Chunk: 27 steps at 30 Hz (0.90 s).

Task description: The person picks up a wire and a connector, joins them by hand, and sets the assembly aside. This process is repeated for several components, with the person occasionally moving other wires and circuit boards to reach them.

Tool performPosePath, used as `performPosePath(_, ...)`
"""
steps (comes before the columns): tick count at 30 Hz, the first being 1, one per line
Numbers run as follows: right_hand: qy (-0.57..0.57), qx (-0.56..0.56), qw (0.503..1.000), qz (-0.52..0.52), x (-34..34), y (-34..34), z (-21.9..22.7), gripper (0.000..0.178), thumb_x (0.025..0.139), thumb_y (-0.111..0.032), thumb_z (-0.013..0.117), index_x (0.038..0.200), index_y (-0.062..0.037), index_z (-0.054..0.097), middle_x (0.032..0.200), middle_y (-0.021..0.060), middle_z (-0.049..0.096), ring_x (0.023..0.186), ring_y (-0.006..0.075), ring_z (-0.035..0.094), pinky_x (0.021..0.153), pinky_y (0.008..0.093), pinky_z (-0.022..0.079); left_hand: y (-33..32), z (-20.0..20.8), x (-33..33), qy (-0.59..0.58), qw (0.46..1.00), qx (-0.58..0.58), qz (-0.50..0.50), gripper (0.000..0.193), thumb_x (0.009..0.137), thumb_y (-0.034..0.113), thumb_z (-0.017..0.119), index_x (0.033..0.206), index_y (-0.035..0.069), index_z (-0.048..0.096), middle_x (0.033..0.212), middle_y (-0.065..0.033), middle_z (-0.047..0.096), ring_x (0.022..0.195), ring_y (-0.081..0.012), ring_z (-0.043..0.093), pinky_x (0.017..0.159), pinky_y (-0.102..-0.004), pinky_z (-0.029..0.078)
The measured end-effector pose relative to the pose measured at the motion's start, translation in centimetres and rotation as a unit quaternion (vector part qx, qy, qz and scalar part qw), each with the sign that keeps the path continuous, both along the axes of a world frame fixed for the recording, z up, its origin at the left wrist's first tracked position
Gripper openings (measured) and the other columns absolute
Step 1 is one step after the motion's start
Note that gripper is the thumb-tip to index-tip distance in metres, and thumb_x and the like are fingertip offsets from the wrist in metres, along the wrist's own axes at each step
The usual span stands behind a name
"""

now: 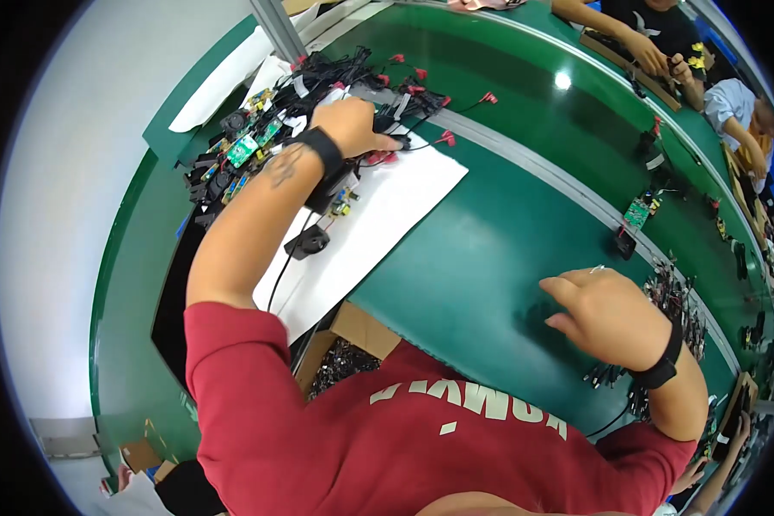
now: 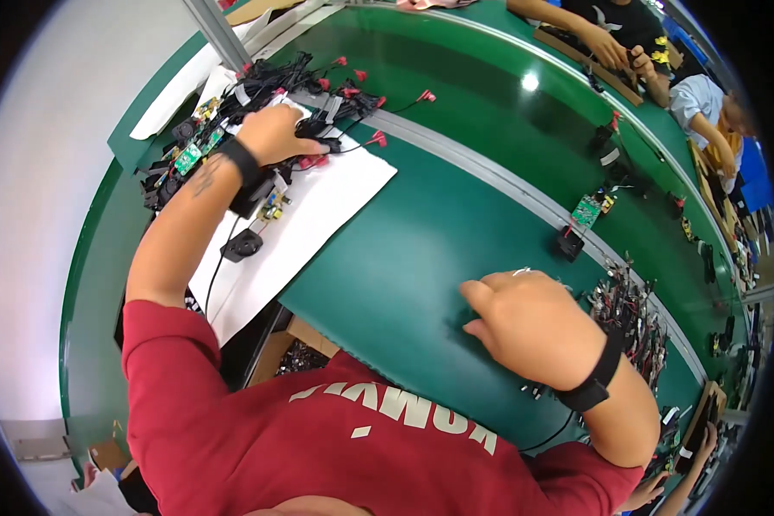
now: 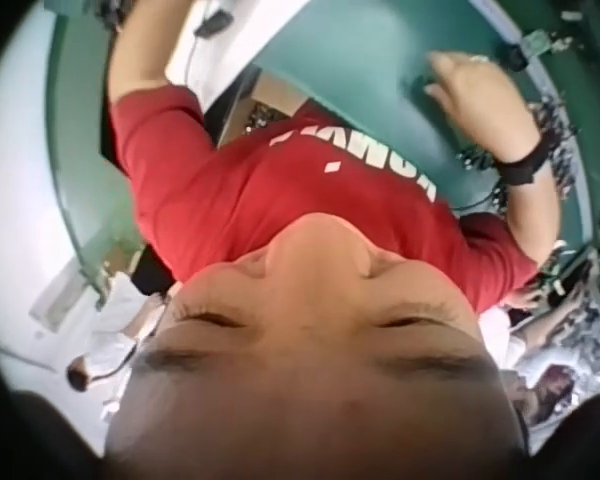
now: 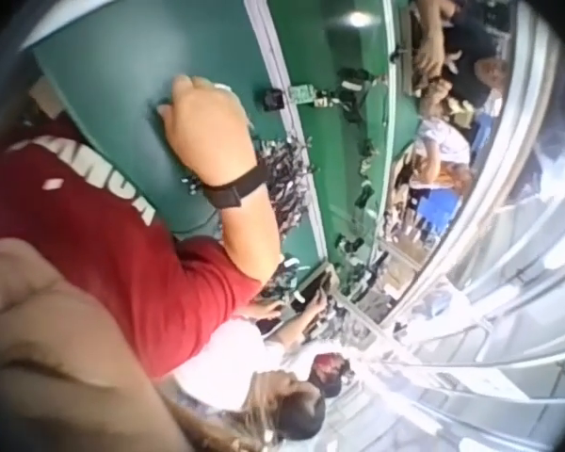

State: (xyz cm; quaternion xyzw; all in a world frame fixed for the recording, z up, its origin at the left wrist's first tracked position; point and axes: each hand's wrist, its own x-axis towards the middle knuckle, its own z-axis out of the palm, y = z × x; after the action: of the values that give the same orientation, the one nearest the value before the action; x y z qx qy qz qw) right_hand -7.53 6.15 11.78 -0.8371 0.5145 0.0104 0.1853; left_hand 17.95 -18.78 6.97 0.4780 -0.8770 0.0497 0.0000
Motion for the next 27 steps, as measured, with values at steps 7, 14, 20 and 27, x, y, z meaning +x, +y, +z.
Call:
performPosePath(7, -0.027, -0.017, 0.998, -0.049, -2.1, 3.4, -0.3, 0.033, 0.067, -0.012, 0.063, 0.096, 0.0008, 0.052, 0.084, 0.0157, 0.057, 0.074, 0.0327, 0.055, 0.066, 0.0374, 0.044, -4.3, 2.4, -0.1, 0.255, 0.964, 0.075, 0.019, 0.026, 0.070, 0.020, 0.065, 0.073, 0.001, 0.048, 0.065, -0.0058, 0.055, 0.060, -0.0131, 0.053, 0.052, -0.0267, 0.042)
performPosePath(14, -0.040, 0.010, 0.993, -0.110, -3.4, 5.4, -2.0, 0.031, 0.069, -0.012, 0.062, 0.096, 0.0004, 0.052, 0.084, 0.0163, 0.057, 0.077, 0.0329, 0.054, 0.067, 0.0380, 0.044, 3.6, 5.6, -5.8, 0.324, 0.891, -0.080, -0.308, 0.020, 0.071, 0.006, 0.059, 0.089, 0.004, 0.052, 0.080, -0.0094, 0.058, 0.065, -0.0232, 0.057, 0.056, -0.0297, 0.045)
performPosePath(20, -0.031, 0.023, 0.981, -0.189, -4.9, 9.6, -3.3, 0.028, 0.070, -0.012, 0.059, 0.094, 0.0002, 0.053, 0.082, 0.0157, 0.057, 0.077, 0.0329, 0.054, 0.066, 0.0388, 0.043, 11.8, -0.7, -8.4, 0.043, 0.835, 0.081, -0.543, 0.013, 0.064, 0.005, 0.049, 0.077, 0.010, 0.053, 0.069, -0.0052, 0.053, 0.057, -0.0222, 0.054, 0.051, -0.0320, 0.044)
performPosePath(27, 0.041, -0.017, 0.950, -0.311, -7.3, 11.9, -3.7, 0.019, 0.070, -0.010, 0.058, 0.087, -0.0014, 0.054, 0.074, 0.0157, 0.055, 0.070, 0.0336, 0.053, 0.062, 0.0403, 0.042, 10.1, 0.3, -4.1, -0.211, 0.904, 0.116, -0.353, 0.015, 0.059, 0.010, 0.060, 0.073, 0.014, 0.063, 0.069, 0.0007, 0.058, 0.077, -0.0176, 0.054, 0.071, -0.0336, 0.036)
